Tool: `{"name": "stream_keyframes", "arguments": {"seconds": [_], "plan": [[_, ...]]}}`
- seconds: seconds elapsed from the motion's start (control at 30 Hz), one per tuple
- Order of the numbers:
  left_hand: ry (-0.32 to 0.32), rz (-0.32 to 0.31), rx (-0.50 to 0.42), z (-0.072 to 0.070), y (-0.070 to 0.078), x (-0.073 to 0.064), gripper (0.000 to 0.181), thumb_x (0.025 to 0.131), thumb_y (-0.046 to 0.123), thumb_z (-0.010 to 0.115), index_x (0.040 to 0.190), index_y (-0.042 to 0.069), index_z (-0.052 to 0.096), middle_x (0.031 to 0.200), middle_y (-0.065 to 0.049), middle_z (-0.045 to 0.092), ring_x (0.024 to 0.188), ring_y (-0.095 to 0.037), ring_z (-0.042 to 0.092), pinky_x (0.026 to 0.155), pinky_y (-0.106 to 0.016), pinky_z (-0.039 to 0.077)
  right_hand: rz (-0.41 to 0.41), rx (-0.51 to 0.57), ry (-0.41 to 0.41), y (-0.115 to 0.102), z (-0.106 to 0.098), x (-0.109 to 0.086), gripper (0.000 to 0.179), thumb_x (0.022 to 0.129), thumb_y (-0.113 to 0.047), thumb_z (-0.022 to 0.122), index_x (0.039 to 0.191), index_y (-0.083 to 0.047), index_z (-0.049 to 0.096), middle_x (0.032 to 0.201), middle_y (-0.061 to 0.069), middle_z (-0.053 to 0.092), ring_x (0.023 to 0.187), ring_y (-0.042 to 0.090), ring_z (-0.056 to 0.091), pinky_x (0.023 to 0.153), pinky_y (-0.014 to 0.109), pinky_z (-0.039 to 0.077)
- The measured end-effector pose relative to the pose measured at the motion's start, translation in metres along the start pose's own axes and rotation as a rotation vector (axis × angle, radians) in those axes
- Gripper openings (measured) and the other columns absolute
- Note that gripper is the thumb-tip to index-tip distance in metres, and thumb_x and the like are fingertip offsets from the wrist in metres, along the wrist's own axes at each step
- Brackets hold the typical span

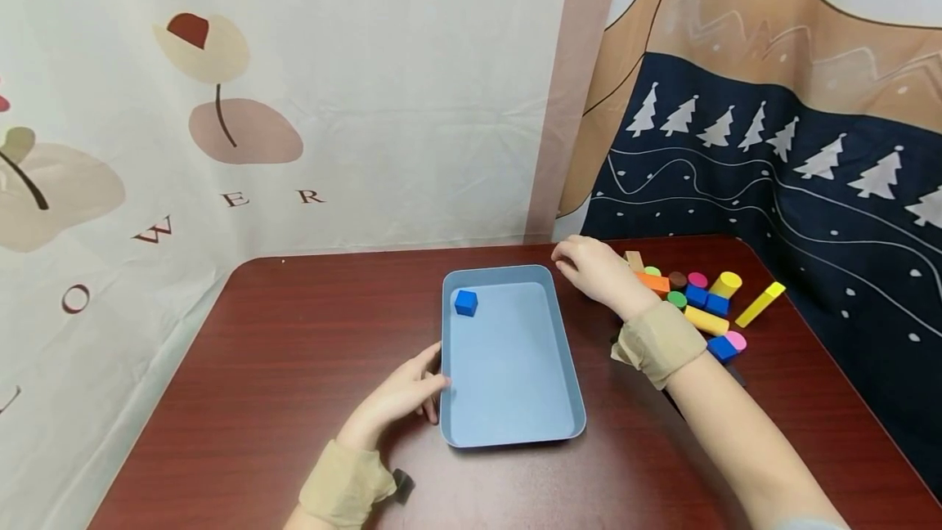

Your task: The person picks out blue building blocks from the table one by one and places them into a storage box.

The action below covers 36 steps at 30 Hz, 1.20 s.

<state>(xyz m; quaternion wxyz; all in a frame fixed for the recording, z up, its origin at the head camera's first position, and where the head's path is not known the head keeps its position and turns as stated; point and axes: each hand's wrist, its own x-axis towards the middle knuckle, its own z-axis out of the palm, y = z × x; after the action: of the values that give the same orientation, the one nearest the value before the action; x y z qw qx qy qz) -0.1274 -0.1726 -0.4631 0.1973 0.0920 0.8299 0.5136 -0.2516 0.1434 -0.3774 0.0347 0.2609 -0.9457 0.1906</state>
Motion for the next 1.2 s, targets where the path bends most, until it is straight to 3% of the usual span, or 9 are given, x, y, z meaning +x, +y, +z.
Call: {"name": "stream_keyframes", "arguments": {"seconds": [0.3, 0.5, 0.77, 1.2], "plan": [[0.002, -0.006, -0.001, 0.000, 0.001, 0.000, 0.069, 0.091, 0.016, 0.059, 0.150, 0.002, 0.025, 0.058, -0.008, 0.059, 0.046, -0.027, 0.060, 0.045, -0.033, 0.045, 0.070, -0.025, -0.081, 0.015, 0.010, -0.009, 0.033, 0.089, -0.009, 0.066, 0.121, -0.002, 0.062, 0.123, 0.018, 0.058, 0.115, 0.036, 0.052, 0.096, 0.054, 0.040], [0.010, -0.009, 0.006, 0.001, 0.001, -0.001, 0.069, 0.091, 0.017, 0.059, 0.150, 0.002, 0.026, 0.058, -0.008, 0.059, 0.046, -0.028, 0.060, 0.045, -0.034, 0.045, 0.104, -0.032, -0.117, 0.027, 0.018, -0.014, 0.043, 0.086, -0.007, 0.070, 0.127, -0.002, 0.058, 0.129, 0.020, 0.053, 0.116, 0.039, 0.049, 0.097, 0.057, 0.035], [0.024, -0.015, -0.004, 0.003, -0.003, 0.000, 0.069, 0.091, 0.014, 0.058, 0.149, 0.000, 0.025, 0.058, -0.010, 0.059, 0.048, -0.033, 0.060, 0.045, -0.034, 0.045, 0.113, -0.002, -0.177, 0.038, 0.027, -0.019, 0.051, 0.083, -0.005, 0.072, 0.131, 0.000, 0.055, 0.131, 0.022, 0.051, 0.117, 0.037, 0.049, 0.098, 0.052, 0.040], [0.000, -0.013, -0.003, 0.000, -0.002, 0.000, 0.070, 0.090, 0.016, 0.058, 0.150, 0.002, 0.025, 0.060, -0.009, 0.059, 0.046, -0.026, 0.060, 0.045, -0.032, 0.045, 0.090, -0.037, -0.156, 0.049, 0.036, -0.024, 0.050, 0.079, 0.006, 0.071, 0.127, 0.002, 0.056, 0.127, 0.022, 0.054, 0.115, 0.039, 0.052, 0.096, 0.055, 0.040]]}}
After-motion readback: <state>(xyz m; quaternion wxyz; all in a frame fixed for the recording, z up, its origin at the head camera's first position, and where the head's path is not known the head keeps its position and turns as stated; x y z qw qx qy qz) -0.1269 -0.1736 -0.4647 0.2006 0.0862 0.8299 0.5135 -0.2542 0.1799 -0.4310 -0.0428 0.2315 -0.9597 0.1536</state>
